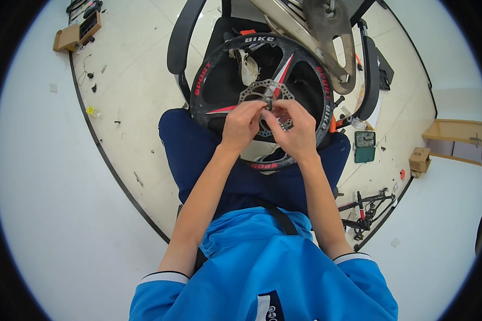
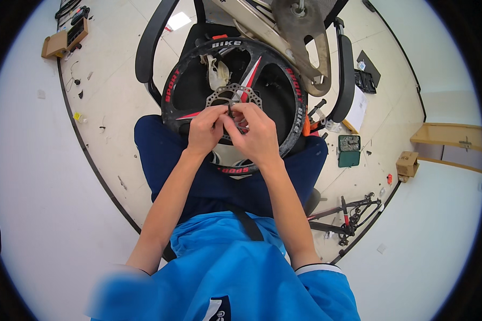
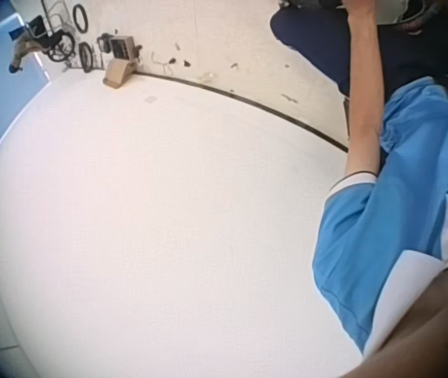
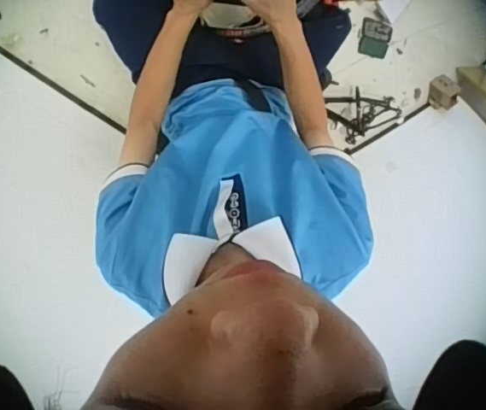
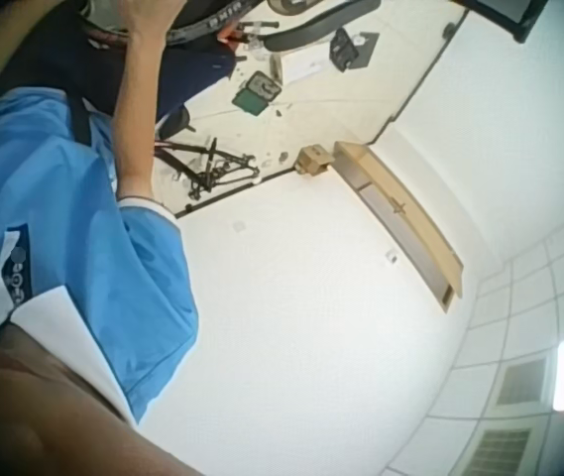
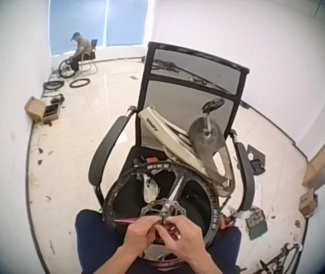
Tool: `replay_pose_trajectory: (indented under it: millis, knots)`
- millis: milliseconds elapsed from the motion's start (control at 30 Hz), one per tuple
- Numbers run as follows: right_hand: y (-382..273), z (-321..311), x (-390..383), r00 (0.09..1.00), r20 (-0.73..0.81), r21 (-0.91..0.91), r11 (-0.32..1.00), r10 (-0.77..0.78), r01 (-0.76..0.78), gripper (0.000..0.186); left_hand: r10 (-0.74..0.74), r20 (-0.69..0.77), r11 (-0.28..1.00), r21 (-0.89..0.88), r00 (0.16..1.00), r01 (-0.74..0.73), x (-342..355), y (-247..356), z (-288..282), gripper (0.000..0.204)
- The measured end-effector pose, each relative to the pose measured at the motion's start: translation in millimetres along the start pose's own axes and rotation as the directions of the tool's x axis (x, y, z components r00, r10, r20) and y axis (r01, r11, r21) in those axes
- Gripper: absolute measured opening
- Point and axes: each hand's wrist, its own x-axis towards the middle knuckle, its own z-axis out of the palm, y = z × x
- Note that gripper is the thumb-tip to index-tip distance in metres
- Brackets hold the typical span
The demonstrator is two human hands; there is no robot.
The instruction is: The person sits on the floor and works on a bicycle wheel, repeatedly inserting and adjusting small metal components into the hub area. The person uses both hands to manipulate the parts and occasionally rotates the wheel to access different sections.
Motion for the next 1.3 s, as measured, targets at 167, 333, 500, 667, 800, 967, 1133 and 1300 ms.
replay_pose_trajectory:
  millis: [167, 333, 500, 667, 800, 967, 1133, 1300]
  knots:
    - [1, -5, 8, 0.994, 0.104, 0.028, 0.999, -0.023, 0.020, 0.024, 0.073, 0.102, 0.995, -0.072, 0.992, -0.066, 4, -5, -6, 0.034]
    - [4, -17, 6, 0.960, 0.276, -0.137, 0.986, -0.052, 0.093, 0.026, 0.031, 0.142, 0.996, -0.084, 0.989, -0.020, 7, -10, -9, 0.035]
    - [7, -11, -2, 0.964, 0.251, 0.033, 0.994, 0.089, -0.100, 0.029, 0.028, 0.125, 0.996, -0.085, 0.992, -0.017, 4, -8, -6, 0.033]
    - [6, -7, 0, 0.948, 0.309, 0.196, 0.971, 0.074, -0.140, 0.031, -0.011, 0.168, 0.989, -0.144, 0.986, 0.035, 4, -10, -10, 0.032]
    - [8, -11, 8, 0.922, 0.371, 0.141, 0.974, 0.112, -0.175, 0.029, -0.011, 0.184, 0.988, -0.150, 0.983, 0.039, 5, -5, -12, 0.034]
    - [7, -2, 13, 0.932, 0.353, 0.069, 0.991, 0.082, -0.113, 0.028, -0.042, 0.129, 0.991, -0.121, 0.991, 0.058, 3, -6, -11, 0.037]
    - [3, 8, 12, 0.953, 0.301, 0.029, 0.999, -0.039, 0.031, 0.024, -0.052, 0.004, 0.993, -0.102, 0.999, 0.052, -1, 7, -11, 0.028]
    - [4, 10, 14, 0.957, 0.258, -0.080, 0.984, -0.132, 0.157, 0.019, -0.030, 0.012, 0.996, -0.085, 0.999, 0.031, -1, 5, -9, 0.027]
